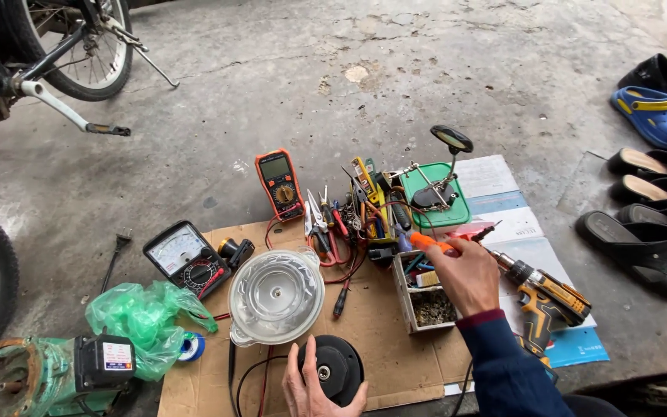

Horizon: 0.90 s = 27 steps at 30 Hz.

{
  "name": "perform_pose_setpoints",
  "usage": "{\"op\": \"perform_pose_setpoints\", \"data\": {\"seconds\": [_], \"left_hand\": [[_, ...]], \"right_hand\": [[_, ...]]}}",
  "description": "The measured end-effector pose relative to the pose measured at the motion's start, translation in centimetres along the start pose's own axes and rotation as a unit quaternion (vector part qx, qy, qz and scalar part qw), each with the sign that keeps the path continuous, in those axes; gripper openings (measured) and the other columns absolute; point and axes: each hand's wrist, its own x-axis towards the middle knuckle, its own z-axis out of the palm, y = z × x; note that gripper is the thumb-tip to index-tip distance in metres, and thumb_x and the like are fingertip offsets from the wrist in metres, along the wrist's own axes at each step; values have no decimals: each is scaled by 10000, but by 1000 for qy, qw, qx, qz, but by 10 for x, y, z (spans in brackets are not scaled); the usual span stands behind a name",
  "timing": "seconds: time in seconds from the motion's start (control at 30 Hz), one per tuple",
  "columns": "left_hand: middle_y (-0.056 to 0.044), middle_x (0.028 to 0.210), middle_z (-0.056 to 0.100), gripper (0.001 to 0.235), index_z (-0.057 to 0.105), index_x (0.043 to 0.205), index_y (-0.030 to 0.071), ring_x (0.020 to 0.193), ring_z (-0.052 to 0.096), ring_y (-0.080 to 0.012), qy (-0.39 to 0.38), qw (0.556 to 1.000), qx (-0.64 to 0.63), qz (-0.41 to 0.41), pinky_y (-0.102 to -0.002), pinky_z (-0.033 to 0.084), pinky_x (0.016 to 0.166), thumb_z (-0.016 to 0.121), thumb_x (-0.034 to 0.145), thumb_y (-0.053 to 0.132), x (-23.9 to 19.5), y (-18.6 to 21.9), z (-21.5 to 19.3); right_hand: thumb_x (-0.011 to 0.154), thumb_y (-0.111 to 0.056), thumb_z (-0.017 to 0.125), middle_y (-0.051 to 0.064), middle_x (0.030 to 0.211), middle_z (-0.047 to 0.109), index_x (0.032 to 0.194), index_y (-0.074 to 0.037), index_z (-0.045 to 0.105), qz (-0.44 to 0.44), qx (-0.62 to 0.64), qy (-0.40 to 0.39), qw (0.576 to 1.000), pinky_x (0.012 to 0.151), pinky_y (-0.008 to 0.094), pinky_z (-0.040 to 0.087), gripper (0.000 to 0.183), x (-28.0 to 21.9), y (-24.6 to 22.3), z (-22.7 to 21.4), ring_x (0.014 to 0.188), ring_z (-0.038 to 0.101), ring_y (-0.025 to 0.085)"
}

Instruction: The person disassembles a small electric motor by removing the casing and separating the internal components. They manipulate the wires and internal parts by hand, then use a screwdriver to adjust the assembly before reassembling the motor casing.

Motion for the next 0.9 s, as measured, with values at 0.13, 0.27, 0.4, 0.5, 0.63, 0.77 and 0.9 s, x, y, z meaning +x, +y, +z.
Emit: {"op": "perform_pose_setpoints", "data": {"seconds": [0.13,0.27,0.4,0.5,0.63,0.77,0.9], "left_hand": [[-62,1622,540,1394,551,1630,311,1362,593,-357,32,999,-17,32,-542,498,1153,1062,359,565,-1,3,0],[-71,1582,552,1317,561,1618,298,1408,574,-358,55,998,-13,42,-551,519,1146,994,401,557,-4,6,1],[-54,1606,553,1318,595,1591,316,1435,574,-373,64,997,-24,22,-551,542,1126,974,341,487,-7,7,7],[-49,1668,516,1447,545,1609,339,1485,525,-369,5,998,-20,-51,-566,484,1195,1148,295,378,-5,18,4],[-29,1712,449,1554,490,1648,332,1526,474,-327,-32,997,-34,-54,-533,405,1254,1226,283,434,-5,2,15],[-59,1662,523,1358,579,1602,263,1488,550,-317,34,999,-9,20,-489,451,1244,1068,387,625,-6,-2,8],[-89,1631,568,1180,631,1577,219,1455,604,-322,67,995,5,71,-458,484,1224,907,571,772,-4,0,1]], "right_hand": [[907,-551,718,111,1059,837,1230,-110,862,-80,0,91,993,868,470,565,565,-5,22,-4,936,766,321],[944,-581,754,19,853,674,910,-161,772,-103,14,114,988,725,399,489,422,7,7,-27,754,614,205],[1031,-422,725,25,782,597,752,-118,609,-231,6,156,960,662,382,423,428,62,-4,-18,689,489,179],[1025,-410,770,19,864,650,849,-146,711,-230,2,108,967,723,359,488,323,103,-8,11,779,564,169],[1064,-478,713,79,996,668,927,-94,697,-229,-65,64,969,770,397,622,408,140,-2,49,793,646,242],[1049,-355,726,133,1066,622,1048,-63,705,-293,-124,36,947,757,472,621,293,160,8,72,803,671,305],[1093,-240,670,81,1077,665,1452,-97,711,-393,-258,-35,882,848,373,648,389,178,12,71,999,733,235]]}}
